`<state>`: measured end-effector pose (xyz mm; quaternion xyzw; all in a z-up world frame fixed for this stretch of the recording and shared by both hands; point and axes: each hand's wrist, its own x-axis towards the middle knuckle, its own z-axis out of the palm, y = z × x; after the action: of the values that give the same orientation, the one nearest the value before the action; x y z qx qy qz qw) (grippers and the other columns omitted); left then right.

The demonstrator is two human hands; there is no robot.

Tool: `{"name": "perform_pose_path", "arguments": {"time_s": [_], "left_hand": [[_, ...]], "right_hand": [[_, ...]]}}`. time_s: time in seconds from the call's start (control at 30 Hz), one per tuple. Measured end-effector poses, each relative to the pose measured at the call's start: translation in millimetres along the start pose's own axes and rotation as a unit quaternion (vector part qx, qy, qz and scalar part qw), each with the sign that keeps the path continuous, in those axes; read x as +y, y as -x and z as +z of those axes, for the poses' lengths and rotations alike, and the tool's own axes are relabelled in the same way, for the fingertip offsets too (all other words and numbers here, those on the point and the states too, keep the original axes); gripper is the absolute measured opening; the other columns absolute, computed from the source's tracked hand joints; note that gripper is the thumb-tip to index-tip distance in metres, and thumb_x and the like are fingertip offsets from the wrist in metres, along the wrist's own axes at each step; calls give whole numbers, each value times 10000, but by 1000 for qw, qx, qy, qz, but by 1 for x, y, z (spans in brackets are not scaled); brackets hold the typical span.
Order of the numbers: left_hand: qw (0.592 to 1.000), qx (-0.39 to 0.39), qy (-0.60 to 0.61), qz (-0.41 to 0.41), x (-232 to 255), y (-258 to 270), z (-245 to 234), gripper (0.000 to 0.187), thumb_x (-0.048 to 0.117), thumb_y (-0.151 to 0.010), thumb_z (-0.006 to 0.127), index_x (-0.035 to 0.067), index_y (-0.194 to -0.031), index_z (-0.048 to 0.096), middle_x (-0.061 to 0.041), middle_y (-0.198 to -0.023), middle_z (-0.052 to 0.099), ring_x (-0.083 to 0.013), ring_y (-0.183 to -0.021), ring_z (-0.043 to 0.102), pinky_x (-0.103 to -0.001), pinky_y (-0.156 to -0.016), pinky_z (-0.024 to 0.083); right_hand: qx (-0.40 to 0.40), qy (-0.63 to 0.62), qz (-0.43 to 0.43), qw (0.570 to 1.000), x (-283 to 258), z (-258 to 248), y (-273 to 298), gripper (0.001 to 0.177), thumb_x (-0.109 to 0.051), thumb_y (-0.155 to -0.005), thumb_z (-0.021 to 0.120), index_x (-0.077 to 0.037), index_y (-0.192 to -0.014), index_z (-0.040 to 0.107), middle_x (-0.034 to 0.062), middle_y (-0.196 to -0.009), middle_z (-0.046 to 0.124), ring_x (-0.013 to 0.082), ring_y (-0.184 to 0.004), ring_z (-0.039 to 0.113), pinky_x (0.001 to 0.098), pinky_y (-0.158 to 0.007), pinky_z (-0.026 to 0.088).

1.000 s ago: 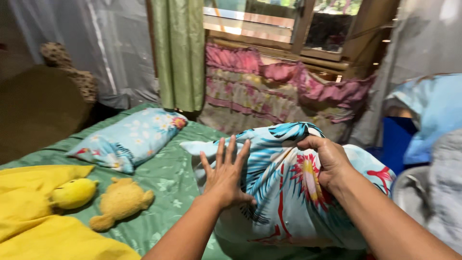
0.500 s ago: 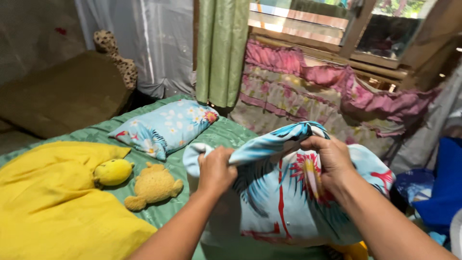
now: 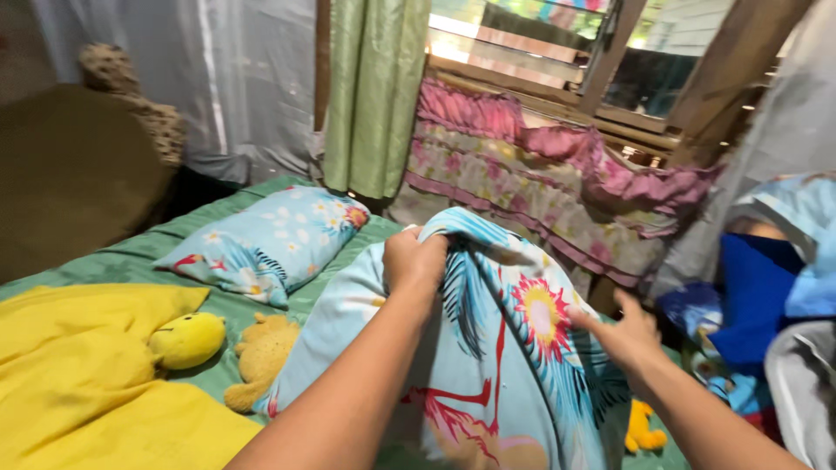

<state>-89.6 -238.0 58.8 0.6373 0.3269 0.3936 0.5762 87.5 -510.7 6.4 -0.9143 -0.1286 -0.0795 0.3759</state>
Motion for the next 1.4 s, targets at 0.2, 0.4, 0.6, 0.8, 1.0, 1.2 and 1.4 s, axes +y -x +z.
{"name": "perform_pose_path", "arguments": {"time_s": [0.2,0.4,0.6,0.8,1.0,1.2,1.4], "left_hand": [[852,-204,459,-151,0,-16,9,143,-22,-784,728,-7,-926,734,-106,-893,754,-219,-764,715,-353,-702,573],[672,-379,559,-305,-5,-24,20,177,85,-849,653,-16,-972,730,-171,-935,771,-297,-800,758,-465,-757,628],[560,-519,556,-328,1,-3,78,152,124,-941,644,21,-1029,713,-161,-971,770,-307,-839,758,-492,-823,622],[588,-500,525,-358,-4,-14,113,152,130,-906,639,33,-992,719,-158,-948,773,-323,-836,753,-531,-834,610],[623,-491,491,-361,28,46,162,157,97,-904,595,21,-984,706,-179,-965,769,-359,-866,752,-558,-871,597],[644,-490,440,-389,82,153,225,121,68,-913,601,19,-961,701,-176,-946,762,-348,-848,740,-561,-844,593],[701,-443,410,-380,128,251,279,273,144,-866,680,45,-1106,596,-190,-1100,594,-364,-989,566,-603,-892,481]], "right_hand": [[-129,-250,334,899,8,-9,84,1295,-529,-638,792,-360,-1669,26,103,-1706,221,447,-1482,404,815,-1094,365],[-37,-339,286,895,20,-25,162,1128,-457,-659,820,-337,-1606,220,84,-1648,400,351,-1441,444,670,-1091,364],[19,-372,423,826,50,-46,197,706,-471,-847,696,-49,-1404,598,217,-1304,707,392,-1169,653,600,-981,498],[167,-344,370,846,73,-63,195,502,-321,-898,745,-7,-1281,665,163,-1146,747,321,-970,714,500,-886,545],[294,-376,246,843,115,-184,207,385,-263,-897,762,3,-1170,711,122,-1090,748,251,-910,715,432,-817,565],[362,-344,193,845,161,-333,226,281,-207,-892,778,10,-1062,726,122,-1007,749,231,-827,714,423,-741,573],[449,-254,209,831,214,-453,251,305,-194,-857,838,35,-1013,710,131,-956,734,235,-770,691,440,-638,554]]}}
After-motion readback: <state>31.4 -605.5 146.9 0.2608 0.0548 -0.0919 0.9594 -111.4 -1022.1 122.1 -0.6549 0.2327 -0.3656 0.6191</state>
